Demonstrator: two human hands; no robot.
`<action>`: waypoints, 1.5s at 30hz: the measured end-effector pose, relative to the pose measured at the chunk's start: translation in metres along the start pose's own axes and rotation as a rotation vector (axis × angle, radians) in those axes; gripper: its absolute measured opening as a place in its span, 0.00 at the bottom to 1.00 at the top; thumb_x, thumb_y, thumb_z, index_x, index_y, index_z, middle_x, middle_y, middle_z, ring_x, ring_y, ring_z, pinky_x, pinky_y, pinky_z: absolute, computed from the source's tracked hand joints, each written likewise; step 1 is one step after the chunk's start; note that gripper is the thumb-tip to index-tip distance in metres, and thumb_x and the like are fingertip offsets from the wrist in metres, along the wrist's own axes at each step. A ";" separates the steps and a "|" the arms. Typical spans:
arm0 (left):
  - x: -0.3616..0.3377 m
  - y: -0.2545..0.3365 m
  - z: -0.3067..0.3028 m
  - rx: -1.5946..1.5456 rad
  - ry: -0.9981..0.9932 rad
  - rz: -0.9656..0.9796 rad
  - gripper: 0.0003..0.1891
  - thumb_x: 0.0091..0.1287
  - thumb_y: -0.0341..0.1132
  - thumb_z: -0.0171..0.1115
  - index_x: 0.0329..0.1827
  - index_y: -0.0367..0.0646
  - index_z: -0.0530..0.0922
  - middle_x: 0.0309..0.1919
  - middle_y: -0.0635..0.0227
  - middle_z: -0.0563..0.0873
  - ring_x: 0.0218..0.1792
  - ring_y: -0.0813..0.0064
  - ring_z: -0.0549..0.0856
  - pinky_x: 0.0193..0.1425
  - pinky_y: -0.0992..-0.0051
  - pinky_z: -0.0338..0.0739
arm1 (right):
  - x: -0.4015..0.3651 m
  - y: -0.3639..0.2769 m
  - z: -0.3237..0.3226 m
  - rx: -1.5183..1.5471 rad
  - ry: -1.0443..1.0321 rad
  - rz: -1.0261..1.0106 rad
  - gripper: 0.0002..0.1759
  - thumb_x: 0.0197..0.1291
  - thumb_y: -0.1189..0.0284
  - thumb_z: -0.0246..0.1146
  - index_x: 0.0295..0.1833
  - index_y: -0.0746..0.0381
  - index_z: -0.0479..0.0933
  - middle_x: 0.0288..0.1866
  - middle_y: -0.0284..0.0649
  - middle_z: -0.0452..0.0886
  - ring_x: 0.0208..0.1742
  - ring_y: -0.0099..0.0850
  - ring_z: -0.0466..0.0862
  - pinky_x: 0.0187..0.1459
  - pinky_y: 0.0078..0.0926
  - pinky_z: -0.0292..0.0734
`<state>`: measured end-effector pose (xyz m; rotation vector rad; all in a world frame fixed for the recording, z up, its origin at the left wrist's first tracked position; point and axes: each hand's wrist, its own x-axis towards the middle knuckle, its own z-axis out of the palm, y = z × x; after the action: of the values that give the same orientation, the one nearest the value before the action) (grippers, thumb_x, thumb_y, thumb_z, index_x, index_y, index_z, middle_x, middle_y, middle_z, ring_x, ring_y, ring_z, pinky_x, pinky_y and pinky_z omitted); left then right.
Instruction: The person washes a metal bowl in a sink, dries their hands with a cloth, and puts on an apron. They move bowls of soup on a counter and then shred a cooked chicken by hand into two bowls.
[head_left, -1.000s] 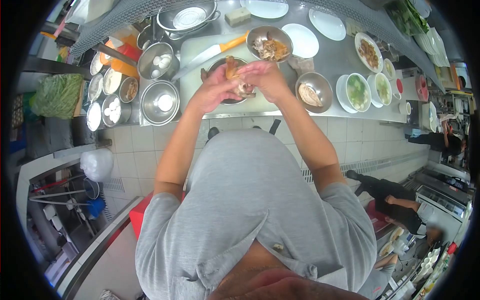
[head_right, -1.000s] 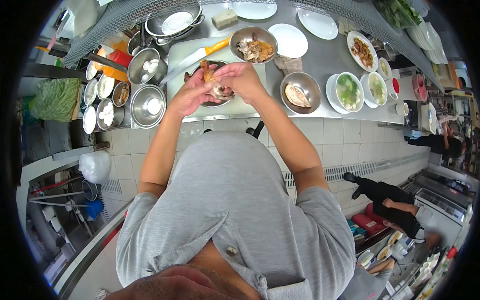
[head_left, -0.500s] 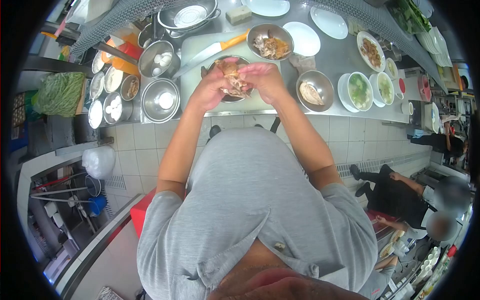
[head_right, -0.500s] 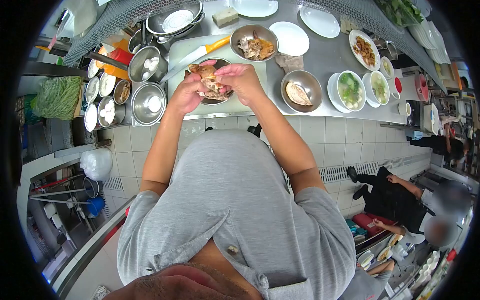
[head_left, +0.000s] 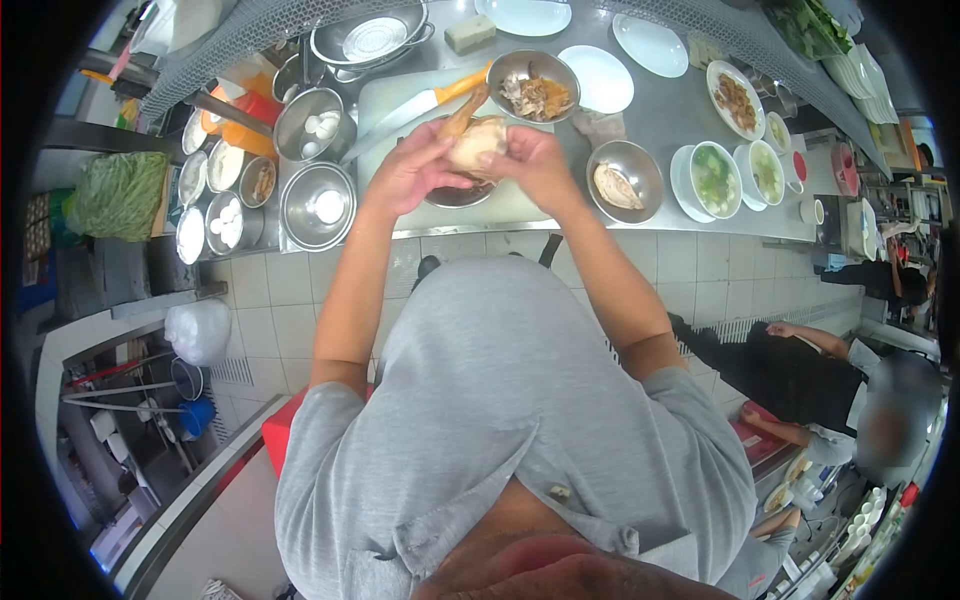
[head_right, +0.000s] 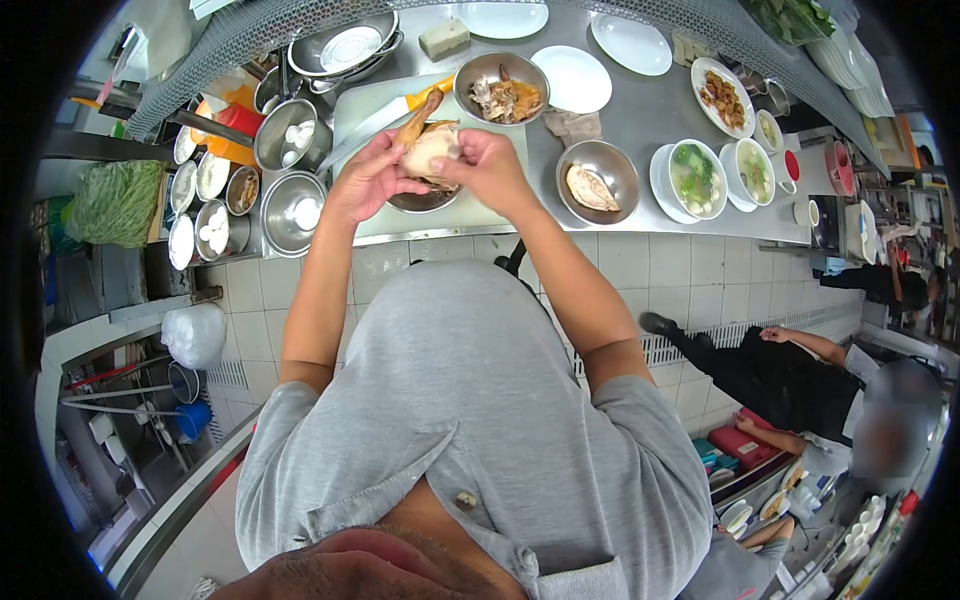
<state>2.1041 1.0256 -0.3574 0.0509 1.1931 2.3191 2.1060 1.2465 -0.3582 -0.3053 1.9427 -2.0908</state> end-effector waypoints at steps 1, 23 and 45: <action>0.004 -0.002 -0.008 0.047 0.047 -0.028 0.23 0.72 0.40 0.64 0.64 0.39 0.69 0.53 0.57 0.83 0.46 0.63 0.88 0.44 0.64 0.88 | 0.002 0.001 -0.006 0.111 -0.001 0.026 0.14 0.61 0.75 0.72 0.50 0.70 0.81 0.42 0.40 0.88 0.41 0.21 0.85 0.44 0.21 0.80; 0.054 -0.024 0.038 0.317 0.026 -0.150 0.20 0.72 0.38 0.62 0.61 0.39 0.70 0.48 0.65 0.82 0.42 0.76 0.85 0.40 0.75 0.83 | -0.032 -0.041 -0.037 -0.741 -0.017 -0.063 0.30 0.45 0.52 0.79 0.48 0.60 0.82 0.42 0.45 0.87 0.46 0.45 0.85 0.50 0.41 0.78; 0.145 -0.062 0.093 0.347 -0.003 -0.197 0.24 0.69 0.42 0.65 0.61 0.39 0.70 0.45 0.62 0.83 0.37 0.72 0.87 0.30 0.73 0.84 | -0.072 -0.008 -0.102 -0.582 0.396 -0.242 0.18 0.48 0.74 0.78 0.44 0.63 0.79 0.38 0.44 0.82 0.37 0.36 0.84 0.38 0.29 0.80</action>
<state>2.0308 1.1927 -0.3771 0.0571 1.5142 1.9239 2.1392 1.3667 -0.3556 -0.2589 2.8725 -1.7628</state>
